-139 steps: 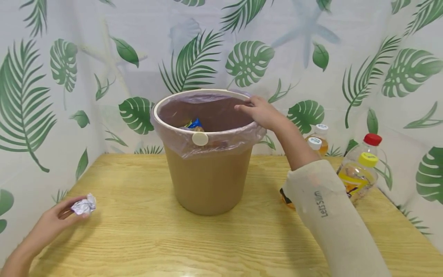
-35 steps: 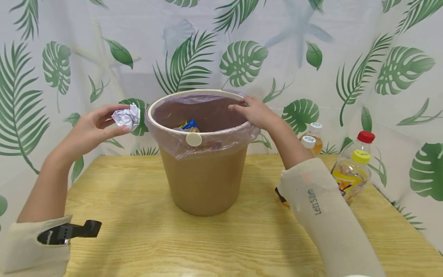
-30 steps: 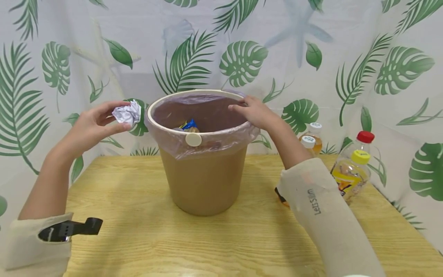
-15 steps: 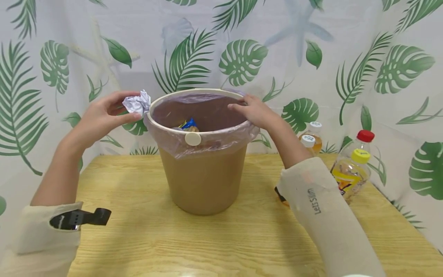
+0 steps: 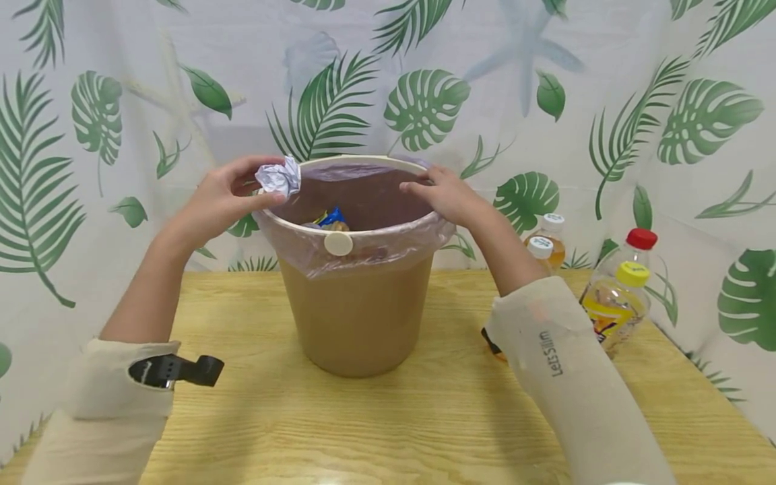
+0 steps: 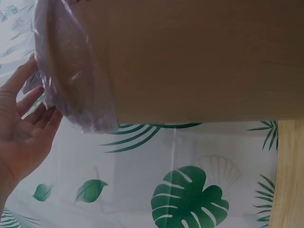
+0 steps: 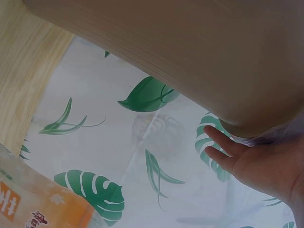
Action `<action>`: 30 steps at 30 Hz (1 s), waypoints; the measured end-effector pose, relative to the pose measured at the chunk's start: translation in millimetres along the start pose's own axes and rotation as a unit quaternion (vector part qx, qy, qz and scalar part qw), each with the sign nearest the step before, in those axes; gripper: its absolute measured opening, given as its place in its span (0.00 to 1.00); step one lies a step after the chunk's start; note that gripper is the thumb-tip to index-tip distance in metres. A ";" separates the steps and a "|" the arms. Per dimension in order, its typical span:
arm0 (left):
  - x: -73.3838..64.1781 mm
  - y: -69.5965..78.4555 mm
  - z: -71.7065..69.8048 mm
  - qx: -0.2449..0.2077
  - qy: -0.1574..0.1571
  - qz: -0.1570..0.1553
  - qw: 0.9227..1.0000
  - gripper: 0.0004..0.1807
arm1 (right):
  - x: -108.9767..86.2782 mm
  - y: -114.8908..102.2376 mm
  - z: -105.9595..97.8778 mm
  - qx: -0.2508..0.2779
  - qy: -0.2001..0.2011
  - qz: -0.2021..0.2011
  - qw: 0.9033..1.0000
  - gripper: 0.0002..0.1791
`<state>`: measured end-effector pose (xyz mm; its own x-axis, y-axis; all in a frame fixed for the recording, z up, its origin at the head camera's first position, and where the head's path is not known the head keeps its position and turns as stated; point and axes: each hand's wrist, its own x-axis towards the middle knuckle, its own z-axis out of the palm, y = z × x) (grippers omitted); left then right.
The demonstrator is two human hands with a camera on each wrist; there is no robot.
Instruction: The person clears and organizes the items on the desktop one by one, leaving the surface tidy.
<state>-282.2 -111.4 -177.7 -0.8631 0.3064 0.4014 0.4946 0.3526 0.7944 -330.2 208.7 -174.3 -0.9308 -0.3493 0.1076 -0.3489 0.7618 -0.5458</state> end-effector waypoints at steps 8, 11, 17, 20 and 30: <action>14.4 -3.3 20.5 0.002 0.004 0.009 1.000 0.29 | 0.7 2.0 -0.4 0.000 -0.001 0.000 1.000 0.34; 16.2 -5.0 25.2 0.019 0.012 0.009 1.000 0.30 | 0.4 1.9 -0.6 0.000 -0.001 0.001 1.000 0.34; 14.9 -9.1 27.2 0.017 0.027 -0.013 0.999 0.31 | 0.6 0.3 -0.8 -0.002 -0.002 0.004 1.000 0.35; 14.2 -9.6 27.3 0.006 0.023 -0.020 1.000 0.31 | 0.7 0.1 -1.3 -0.004 -0.003 0.003 1.000 0.35; 12.8 -8.0 28.1 -0.014 0.003 -0.036 0.999 0.31 | -0.5 0.2 0.0 0.003 0.001 0.007 1.000 0.35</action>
<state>-294.3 -85.4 -191.8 -0.8966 0.2760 0.3463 0.4291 0.3480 0.8335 -329.8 209.1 -174.5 -0.9359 -0.3370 0.1023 -0.3352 0.7635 -0.5519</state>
